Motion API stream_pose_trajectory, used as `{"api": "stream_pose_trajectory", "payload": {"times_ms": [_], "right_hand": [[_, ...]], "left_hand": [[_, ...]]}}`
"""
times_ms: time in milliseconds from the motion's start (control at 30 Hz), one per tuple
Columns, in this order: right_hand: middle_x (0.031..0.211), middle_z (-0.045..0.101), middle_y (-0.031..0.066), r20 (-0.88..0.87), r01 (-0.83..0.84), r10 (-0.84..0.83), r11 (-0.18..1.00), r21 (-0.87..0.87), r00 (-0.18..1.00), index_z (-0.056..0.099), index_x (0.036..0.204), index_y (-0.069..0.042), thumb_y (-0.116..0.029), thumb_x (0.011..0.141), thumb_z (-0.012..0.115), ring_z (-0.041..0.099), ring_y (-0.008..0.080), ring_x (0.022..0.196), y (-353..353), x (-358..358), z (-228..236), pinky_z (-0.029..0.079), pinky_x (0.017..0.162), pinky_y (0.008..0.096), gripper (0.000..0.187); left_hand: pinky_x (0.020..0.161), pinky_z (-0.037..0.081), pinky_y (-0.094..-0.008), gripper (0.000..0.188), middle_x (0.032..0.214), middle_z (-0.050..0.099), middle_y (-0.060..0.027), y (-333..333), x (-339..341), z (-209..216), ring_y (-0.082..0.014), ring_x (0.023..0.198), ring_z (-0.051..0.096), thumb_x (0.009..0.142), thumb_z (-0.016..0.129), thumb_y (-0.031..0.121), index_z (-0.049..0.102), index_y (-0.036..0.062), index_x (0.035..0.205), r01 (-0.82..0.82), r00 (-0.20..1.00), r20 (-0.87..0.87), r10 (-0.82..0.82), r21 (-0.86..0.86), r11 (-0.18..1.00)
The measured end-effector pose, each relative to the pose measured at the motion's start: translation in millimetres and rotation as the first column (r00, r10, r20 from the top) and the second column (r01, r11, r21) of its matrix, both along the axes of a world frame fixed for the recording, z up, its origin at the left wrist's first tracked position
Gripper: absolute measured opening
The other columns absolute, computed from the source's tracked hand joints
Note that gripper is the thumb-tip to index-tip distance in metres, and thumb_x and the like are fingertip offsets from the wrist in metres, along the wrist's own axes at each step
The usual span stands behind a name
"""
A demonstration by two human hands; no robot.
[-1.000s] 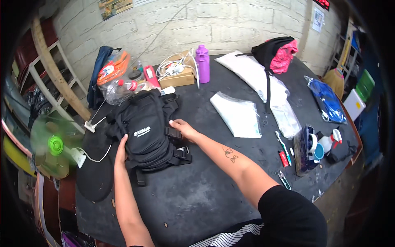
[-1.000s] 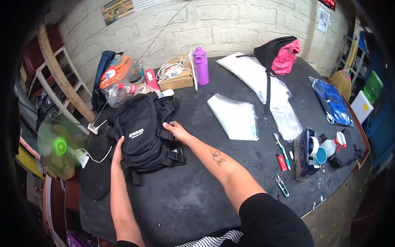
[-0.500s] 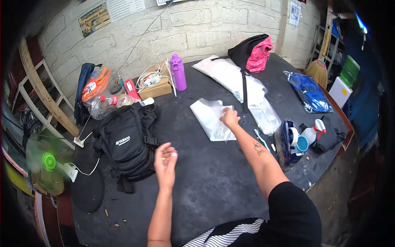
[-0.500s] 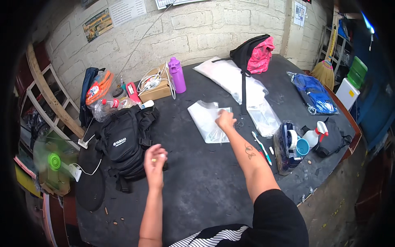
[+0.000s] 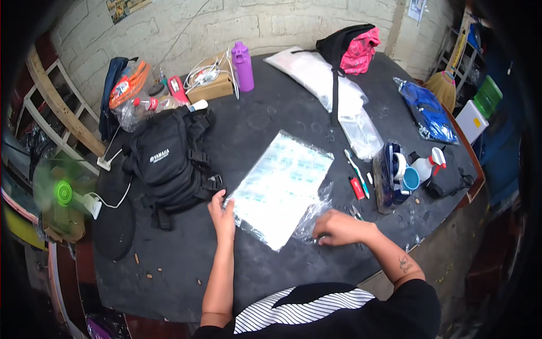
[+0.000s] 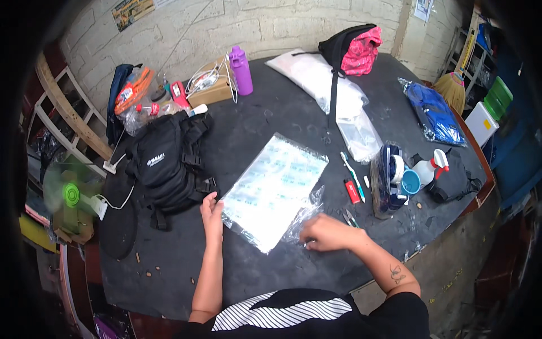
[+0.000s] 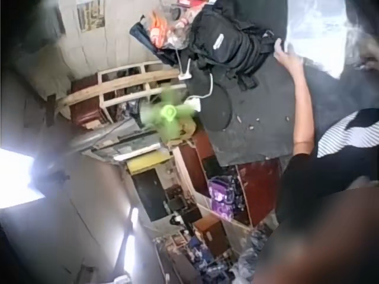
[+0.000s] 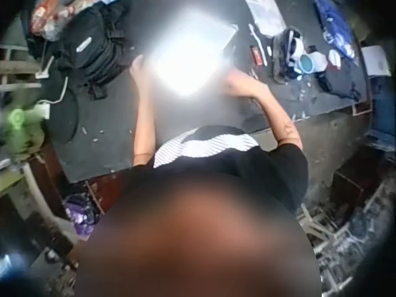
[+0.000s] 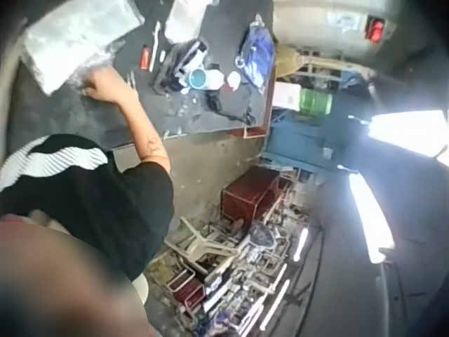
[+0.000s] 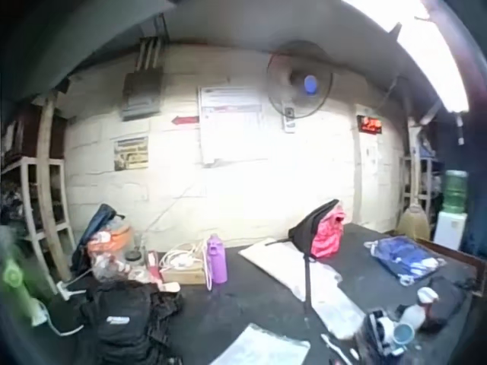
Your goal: The recorder is inspecting a black leg bag, using a lighter to singe loose threads, and a toothbrush to clean it.
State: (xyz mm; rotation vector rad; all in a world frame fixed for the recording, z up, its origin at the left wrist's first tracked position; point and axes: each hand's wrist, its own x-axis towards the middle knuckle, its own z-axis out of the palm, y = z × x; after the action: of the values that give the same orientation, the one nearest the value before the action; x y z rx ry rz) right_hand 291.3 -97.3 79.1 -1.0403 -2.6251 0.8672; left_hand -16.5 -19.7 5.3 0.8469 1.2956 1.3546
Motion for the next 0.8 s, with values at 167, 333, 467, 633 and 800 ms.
{"api": "stream_pose_trajectory", "payload": {"times_ms": [167, 333, 467, 633, 800], "right_hand": [[0.113, 0.055, 0.012, -0.08, 0.47, -0.464, 0.878, 0.091, 0.882, 0.063, 0.103, -0.01, -0.026, 0.072, 0.074, 0.052, 0.0334, 0.106, -17.0, -7.0, -7.9, 0.04, 0.09, 0.0445, 0.036], [0.134, 0.042, 0.0127, 0.078, 0.491, -0.549, 0.795, 0.357, 0.832, 0.061, 0.11, -0.014, -0.03, 0.066, 0.078, 0.04, 0.0381, 0.122, -20.5, -11.1, -60.1, 0.032, 0.1, 0.0489, 0.049], [0.095, 0.061, 0.0083, -0.511, 0.838, -0.714, 0.545, 0.023, 0.479, 0.058, 0.089, -0.004, -0.003, 0.078, 0.065, 0.06, 0.0215, 0.089, -1.7, 11.8, -50.8, 0.046, 0.079, 0.0297, 0.013], [0.103, 0.061, 0.0083, -0.894, 0.719, -0.447, 0.633, -0.287, 0.038, 0.05, 0.109, -0.004, -0.001, 0.089, 0.055, 0.057, 0.0136, 0.094, -26.7, 15.1, 19.9, 0.044, 0.082, 0.0256, 0.021], [0.105, 0.062, 0.0169, -0.678, 0.537, -0.052, 0.655, 0.531, 0.733, 0.062, 0.088, -0.003, 0.005, 0.072, 0.062, 0.061, 0.0275, 0.095, -74.4, -26.2, 16.4, 0.051, 0.081, 0.0349, 0.018]], "left_hand": [[0.103, 0.032, -0.0423, 0.047, 0.124, 0.052, -0.0129, -16.7, -10.0, 11.5, -0.0339, 0.121, 0.044, 0.071, 0.059, 0.001, 0.061, 0.011, 0.116, 0.567, 0.4, -0.916, 0.024, 0.268, 0.779], [0.093, 0.041, -0.0385, 0.042, 0.116, 0.059, -0.0112, -20.1, -3.4, 17.7, -0.0292, 0.109, 0.056, 0.073, 0.066, 0.009, 0.063, 0.0111, 0.115, 0.709, 0.185, -0.968, -0.167, 0.014, 0.705], [0.074, 0.05, -0.0352, 0.035, 0.089, 0.065, -0.0118, -46.4, 18.5, 34.3, -0.0285, 0.077, 0.064, 0.072, 0.073, 0.017, 0.066, 0.0055, 0.104, 0.799, 0.307, -0.837, -0.452, -0.032, 0.601], [0.068, 0.05, -0.0357, 0.018, 0.083, 0.064, -0.0105, -50.9, 25.6, 13.4, -0.0278, 0.074, 0.063, 0.074, 0.069, 0.009, 0.067, 0.0036, 0.091, 0.852, 0.227, -0.909, -0.35, 0.011, 0.524], [0.062, 0.049, -0.0339, 0.011, 0.08, 0.062, -0.0114, -50.3, 64.1, 52.5, -0.0267, 0.067, 0.062, 0.074, 0.066, 0.002, 0.066, 0.0008, 0.086, 0.712, 0.487, -0.832, -0.267, 0.2, 0.673]]}}
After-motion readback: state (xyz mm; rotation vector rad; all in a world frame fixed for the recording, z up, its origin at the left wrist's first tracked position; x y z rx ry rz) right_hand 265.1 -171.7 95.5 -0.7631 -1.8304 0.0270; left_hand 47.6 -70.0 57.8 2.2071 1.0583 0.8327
